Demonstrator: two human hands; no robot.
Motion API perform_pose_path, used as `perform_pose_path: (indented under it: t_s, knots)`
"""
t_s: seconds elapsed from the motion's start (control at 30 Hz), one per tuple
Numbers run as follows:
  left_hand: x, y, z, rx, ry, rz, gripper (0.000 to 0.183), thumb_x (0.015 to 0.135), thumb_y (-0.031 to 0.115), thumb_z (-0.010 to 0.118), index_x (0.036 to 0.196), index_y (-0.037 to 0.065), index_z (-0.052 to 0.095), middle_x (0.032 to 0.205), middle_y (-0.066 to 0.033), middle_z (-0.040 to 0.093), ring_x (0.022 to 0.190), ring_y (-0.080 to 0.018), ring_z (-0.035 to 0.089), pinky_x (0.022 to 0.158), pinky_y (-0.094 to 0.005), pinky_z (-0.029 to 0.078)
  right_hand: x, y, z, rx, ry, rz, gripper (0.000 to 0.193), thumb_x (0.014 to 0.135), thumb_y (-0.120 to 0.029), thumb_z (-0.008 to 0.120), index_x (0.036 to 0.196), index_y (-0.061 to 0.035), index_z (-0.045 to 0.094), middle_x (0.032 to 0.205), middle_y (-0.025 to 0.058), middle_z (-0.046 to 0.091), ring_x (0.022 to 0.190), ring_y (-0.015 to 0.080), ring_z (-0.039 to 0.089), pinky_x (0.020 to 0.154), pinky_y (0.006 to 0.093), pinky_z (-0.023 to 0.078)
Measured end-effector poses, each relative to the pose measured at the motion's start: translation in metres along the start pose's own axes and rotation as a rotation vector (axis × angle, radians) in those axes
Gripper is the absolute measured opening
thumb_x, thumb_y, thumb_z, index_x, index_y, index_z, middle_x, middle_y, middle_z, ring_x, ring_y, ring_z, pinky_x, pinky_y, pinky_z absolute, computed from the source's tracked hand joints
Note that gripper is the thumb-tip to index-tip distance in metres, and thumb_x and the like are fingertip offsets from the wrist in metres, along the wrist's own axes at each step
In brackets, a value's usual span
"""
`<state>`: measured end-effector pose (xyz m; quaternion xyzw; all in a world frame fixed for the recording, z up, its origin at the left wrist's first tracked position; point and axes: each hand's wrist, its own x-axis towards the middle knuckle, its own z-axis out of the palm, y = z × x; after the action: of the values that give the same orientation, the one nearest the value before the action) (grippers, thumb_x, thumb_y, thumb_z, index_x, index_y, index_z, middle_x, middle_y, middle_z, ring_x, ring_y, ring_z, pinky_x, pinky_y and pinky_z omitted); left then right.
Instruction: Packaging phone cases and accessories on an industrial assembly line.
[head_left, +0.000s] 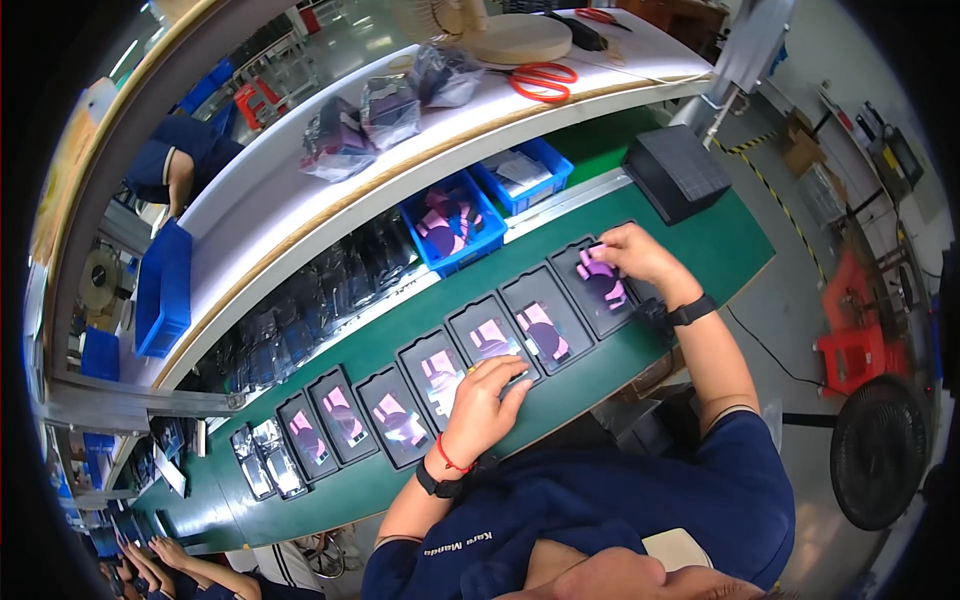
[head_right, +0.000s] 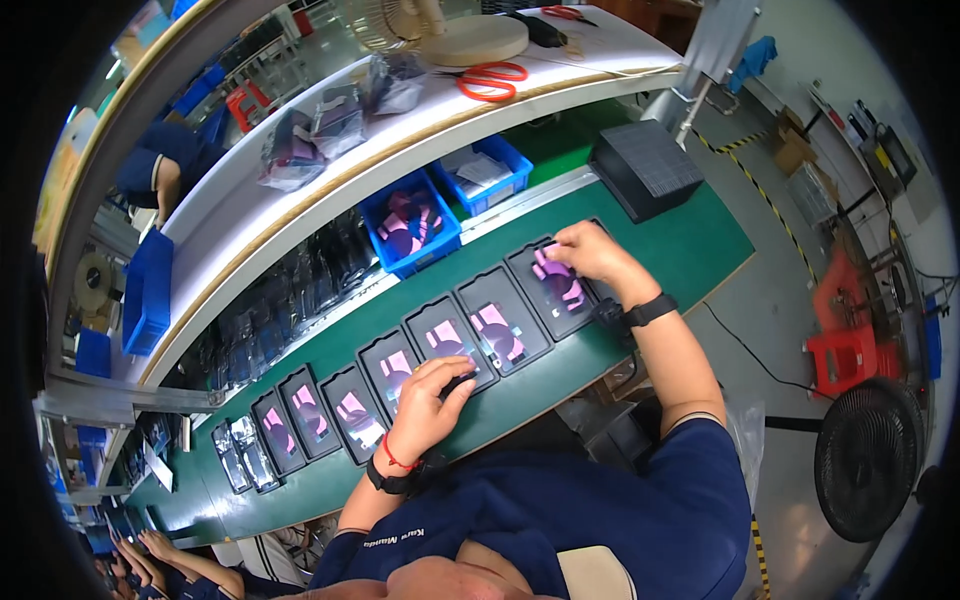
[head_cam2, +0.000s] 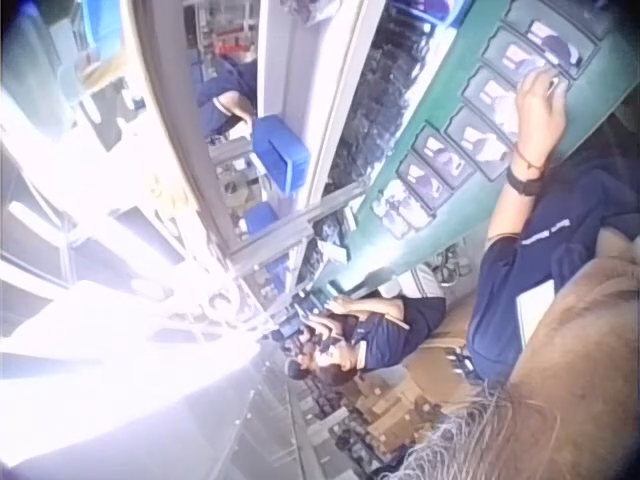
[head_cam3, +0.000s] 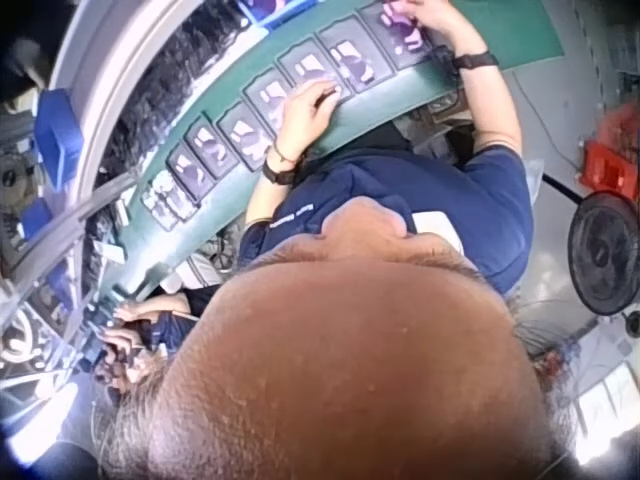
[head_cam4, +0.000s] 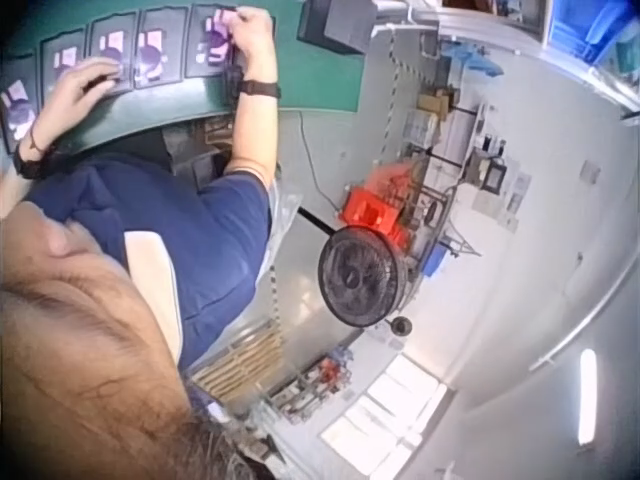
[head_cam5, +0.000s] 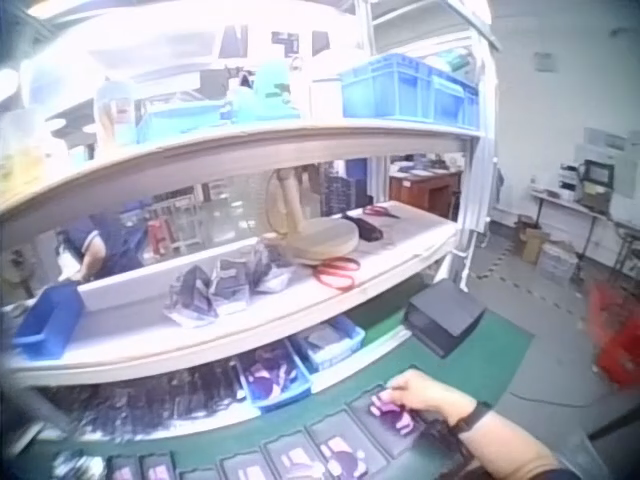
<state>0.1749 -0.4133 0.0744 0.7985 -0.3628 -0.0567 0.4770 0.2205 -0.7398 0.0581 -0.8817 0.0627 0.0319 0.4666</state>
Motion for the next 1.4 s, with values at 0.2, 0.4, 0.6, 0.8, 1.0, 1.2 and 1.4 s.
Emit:
perform_pose_path:
  t_s: [0.2,0.4,0.6,0.8,1.0,1.2,1.4]
  knots:
    - [0.028,0.017,0.026,0.079,-0.193,0.114,0.021,0.078,0.012,0.063,0.094,0.000,0.062,0.099,-0.0149,0.062,0.095,-0.0313,0.059,0.084,-0.0378,0.046,-0.007,0.009,0.015,0.020,0.098,-0.021,0.021,0.081,-0.007,0.064,0.100,0.0006,0.065,0.087,0.0065,0.065,0.072,0.0098,0.057,0.067,0.0251,0.047]
    - [0.034,0.026,0.025,0.149,-0.367,0.217,0.027,0.079,0.016,0.063,0.101,0.001,0.061,0.109,-0.0160,0.058,0.105,-0.0323,0.053,0.090,-0.0384,0.043,-0.020,0.046,-0.048,0.297,0.182,-0.013,0.014,0.074,0.002,0.067,0.087,0.0014,0.063,0.075,0.0034,0.064,0.070,0.0081,0.058,0.064,0.0231,0.047]
    - [0.013,0.004,0.003,0.121,-0.255,0.114,0.024,0.079,0.013,0.063,0.099,0.000,0.062,0.104,-0.0155,0.060,0.099,-0.0317,0.056,0.086,-0.0376,0.045,-0.005,-0.009,-0.026,-0.672,0.548,-0.013,0.037,0.065,-0.022,0.076,0.095,-0.0039,0.064,0.097,0.0144,0.060,0.097,0.0326,0.054,0.080,0.0413,0.046]
    - [0.012,0.008,-0.012,0.131,-0.140,0.101,0.023,0.077,0.010,0.065,0.097,0.000,0.062,0.099,-0.0156,0.062,0.094,-0.0317,0.058,0.081,-0.0365,0.047,0.138,-0.074,0.007,-0.690,0.203,-0.116,0.044,0.069,-0.031,0.071,0.101,-0.0024,0.063,0.102,0.0190,0.061,0.100,0.0317,0.057,0.083,0.0379,0.047]
    - [-0.008,0.002,-0.024,0.160,-0.042,0.001,0.018,0.078,0.010,0.065,0.094,0.001,0.064,0.095,-0.0127,0.064,0.087,-0.0294,0.061,0.076,-0.0349,0.049,0.214,-0.034,0.038,-0.850,0.007,0.015,0.054,0.073,-0.029,0.065,0.120,-0.0037,0.053,0.122,0.0194,0.053,0.111,0.0313,0.053,0.092,0.0361,0.044]
    - [-0.012,-0.016,-0.024,-0.076,0.020,-0.167,0.013,0.083,0.007,0.060,0.094,0.002,0.065,0.096,-0.0123,0.065,0.086,-0.0240,0.063,0.075,-0.0326,0.050,0.141,-0.063,0.031,-0.736,0.372,-0.198,0.012,0.073,-0.006,0.057,0.083,-0.0035,0.065,0.078,0.0179,0.063,0.073,0.0363,0.061,0.063,0.0444,0.050]
    - [0.019,-0.030,-0.006,-1.623,0.077,-0.325,0.046,0.094,0.033,0.045,0.132,0.007,0.037,0.126,-0.0121,0.049,0.118,-0.0262,0.046,0.098,-0.0409,0.037,-0.005,-0.116,0.113,-0.409,0.437,-1.050,0.021,0.066,-0.009,0.059,0.086,-0.0036,0.064,0.084,0.0093,0.065,0.080,0.0238,0.063,0.067,0.0357,0.045]
